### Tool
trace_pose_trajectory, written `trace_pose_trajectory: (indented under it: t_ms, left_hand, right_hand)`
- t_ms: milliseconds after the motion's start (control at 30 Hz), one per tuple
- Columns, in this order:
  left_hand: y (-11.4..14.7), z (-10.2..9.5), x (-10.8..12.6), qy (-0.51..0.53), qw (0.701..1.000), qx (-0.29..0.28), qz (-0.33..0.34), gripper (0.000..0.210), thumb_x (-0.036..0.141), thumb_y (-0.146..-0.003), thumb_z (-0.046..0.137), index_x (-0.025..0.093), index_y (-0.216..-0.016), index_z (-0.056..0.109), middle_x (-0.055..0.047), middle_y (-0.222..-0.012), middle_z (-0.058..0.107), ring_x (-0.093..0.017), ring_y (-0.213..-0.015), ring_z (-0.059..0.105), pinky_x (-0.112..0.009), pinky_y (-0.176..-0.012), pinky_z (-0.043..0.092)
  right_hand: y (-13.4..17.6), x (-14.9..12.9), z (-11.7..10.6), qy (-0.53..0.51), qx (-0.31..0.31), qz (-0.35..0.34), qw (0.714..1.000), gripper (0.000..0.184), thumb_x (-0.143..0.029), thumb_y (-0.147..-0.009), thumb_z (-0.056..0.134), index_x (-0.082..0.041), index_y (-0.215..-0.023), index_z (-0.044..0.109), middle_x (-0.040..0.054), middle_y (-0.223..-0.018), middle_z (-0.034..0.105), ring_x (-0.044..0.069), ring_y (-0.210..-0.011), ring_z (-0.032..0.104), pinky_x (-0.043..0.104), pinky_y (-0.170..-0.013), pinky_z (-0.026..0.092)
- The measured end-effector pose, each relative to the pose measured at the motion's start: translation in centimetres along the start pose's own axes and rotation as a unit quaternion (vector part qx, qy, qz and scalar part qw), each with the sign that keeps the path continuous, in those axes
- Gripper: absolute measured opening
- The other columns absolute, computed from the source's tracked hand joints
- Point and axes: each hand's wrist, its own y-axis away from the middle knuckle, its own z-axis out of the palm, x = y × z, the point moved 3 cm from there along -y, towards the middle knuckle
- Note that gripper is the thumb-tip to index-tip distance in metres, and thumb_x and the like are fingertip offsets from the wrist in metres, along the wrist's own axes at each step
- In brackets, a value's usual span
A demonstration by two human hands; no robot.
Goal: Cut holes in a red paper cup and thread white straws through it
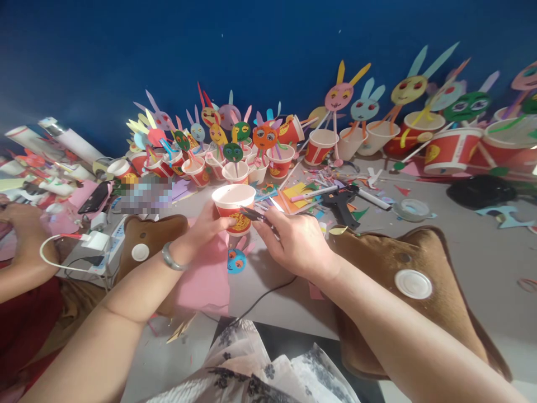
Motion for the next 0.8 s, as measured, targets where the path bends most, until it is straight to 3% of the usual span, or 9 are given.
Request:
trace_pose_trajectory:
  t_ms: [333, 800]
  left_hand:
    - [-0.28, -0.86, -0.25, -0.010, 1.000, -0.019, -0.006, 0.050, 0.036, -0.071, 0.082, 0.018, -0.114, 0.063, -0.010, -0.112, 0.070, -0.024, -0.101, 0.066, -0.037, -0.088, 0.056]
    - [0.08, -0.79, -0.53, 0.015, 0.997, -0.058, -0.038, 0.048, 0.036, -0.072, 0.080, 0.018, -0.115, 0.066, -0.009, -0.105, 0.073, -0.024, -0.095, 0.068, -0.035, -0.081, 0.057]
  right_hand:
    - [-0.13, 0.20, -0.22, 0.054, -0.028, -0.006, 0.998, 0.038, -0.045, -0.100, 0.038, -0.021, -0.078, 0.058, 0.0000, -0.053, 0.053, 0.014, -0.045, 0.047, 0.029, -0.050, 0.021]
    - [-0.25, -0.10, -0.90, -0.003, -0.052, -0.014, 0.999, 0.041, -0.046, -0.101, 0.037, -0.022, -0.074, 0.056, -0.0005, -0.053, 0.050, 0.014, -0.047, 0.044, 0.029, -0.051, 0.024]
